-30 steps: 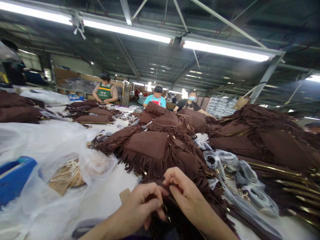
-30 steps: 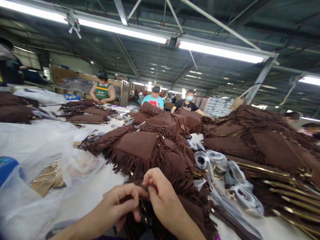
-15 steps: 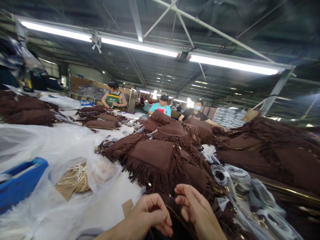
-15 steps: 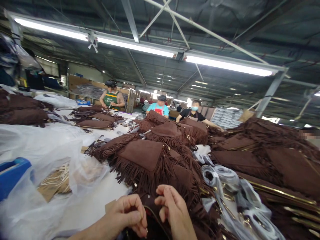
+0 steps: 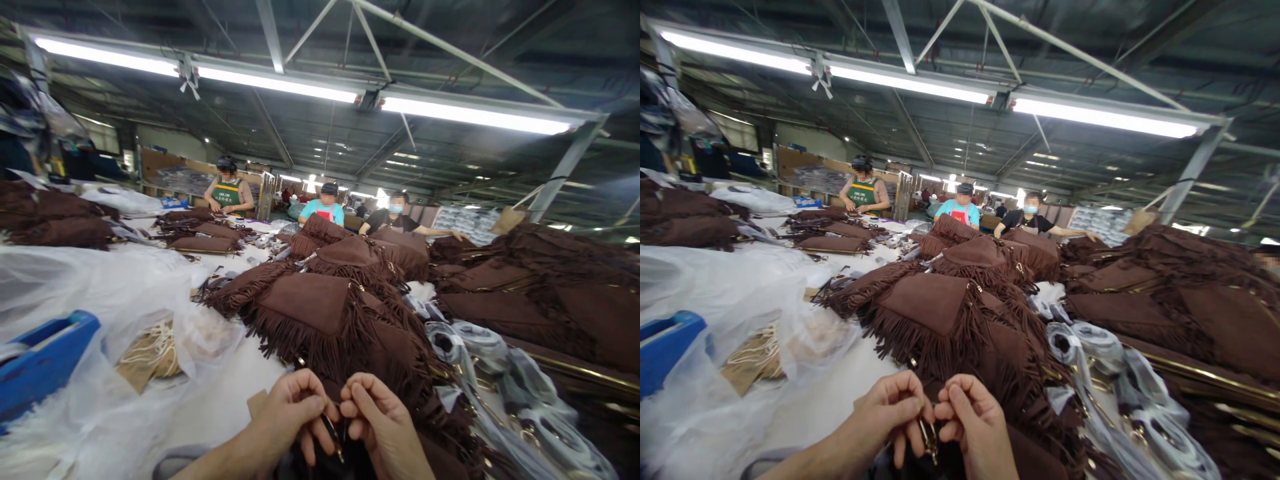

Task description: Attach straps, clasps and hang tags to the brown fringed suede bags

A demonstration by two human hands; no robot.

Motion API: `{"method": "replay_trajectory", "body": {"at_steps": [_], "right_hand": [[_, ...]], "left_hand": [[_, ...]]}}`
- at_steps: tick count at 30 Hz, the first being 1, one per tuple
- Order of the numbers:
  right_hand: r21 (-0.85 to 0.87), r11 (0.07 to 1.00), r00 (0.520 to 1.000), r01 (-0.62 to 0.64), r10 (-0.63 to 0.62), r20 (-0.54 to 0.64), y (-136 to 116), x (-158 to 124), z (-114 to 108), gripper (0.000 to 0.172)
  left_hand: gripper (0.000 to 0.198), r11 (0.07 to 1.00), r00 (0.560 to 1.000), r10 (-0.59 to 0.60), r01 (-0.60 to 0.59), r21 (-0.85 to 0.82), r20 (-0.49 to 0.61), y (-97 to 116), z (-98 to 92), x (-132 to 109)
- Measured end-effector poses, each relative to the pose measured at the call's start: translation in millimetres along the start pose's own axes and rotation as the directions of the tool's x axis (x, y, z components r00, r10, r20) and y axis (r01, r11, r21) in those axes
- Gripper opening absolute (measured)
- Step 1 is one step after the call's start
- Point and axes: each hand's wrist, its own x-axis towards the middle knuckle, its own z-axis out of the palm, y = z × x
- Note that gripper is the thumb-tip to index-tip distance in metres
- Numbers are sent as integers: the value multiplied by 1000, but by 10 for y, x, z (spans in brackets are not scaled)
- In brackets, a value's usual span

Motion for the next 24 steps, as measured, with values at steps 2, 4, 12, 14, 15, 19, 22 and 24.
{"method": "replay_trajectory", "body": {"at_steps": [2, 4, 12, 14, 15, 19, 22, 24], "right_hand": [[-86, 996, 999, 33, -31, 28, 76, 6, -66, 46], [-175, 982, 994, 65, -49, 93, 154, 4, -104, 44], [-234, 968, 992, 91, -68, 105, 247, -59, -80, 49], [-243, 966, 991, 92, -65, 115, 252, -69, -86, 46], [-249, 964, 991, 91, -62, 122, 257, -73, -92, 45], [-252, 964, 989, 83, -50, 136, 276, -87, -105, 41], [-229, 969, 988, 92, -59, 144, 274, -99, -97, 43], [-227, 969, 985, 97, -62, 159, 275, -101, -98, 43]], "left_hand": [[35, 999, 999, -31, 31, 28, -26, -5, -5, 7], [34, 996, 999, -30, 32, 79, -33, 4, 2, 1], [14, 954, 992, 114, -94, 285, -55, 56, 69, -60], [12, 950, 988, 136, -109, 294, -72, 51, 78, -64], [12, 949, 987, 137, -109, 296, -78, 49, 81, -64], [12, 946, 990, 124, -96, 310, -72, 50, 92, -60], [13, 944, 991, 119, -92, 318, -66, 55, 98, -59], [13, 944, 990, 121, -94, 317, -66, 56, 99, -58]]}}
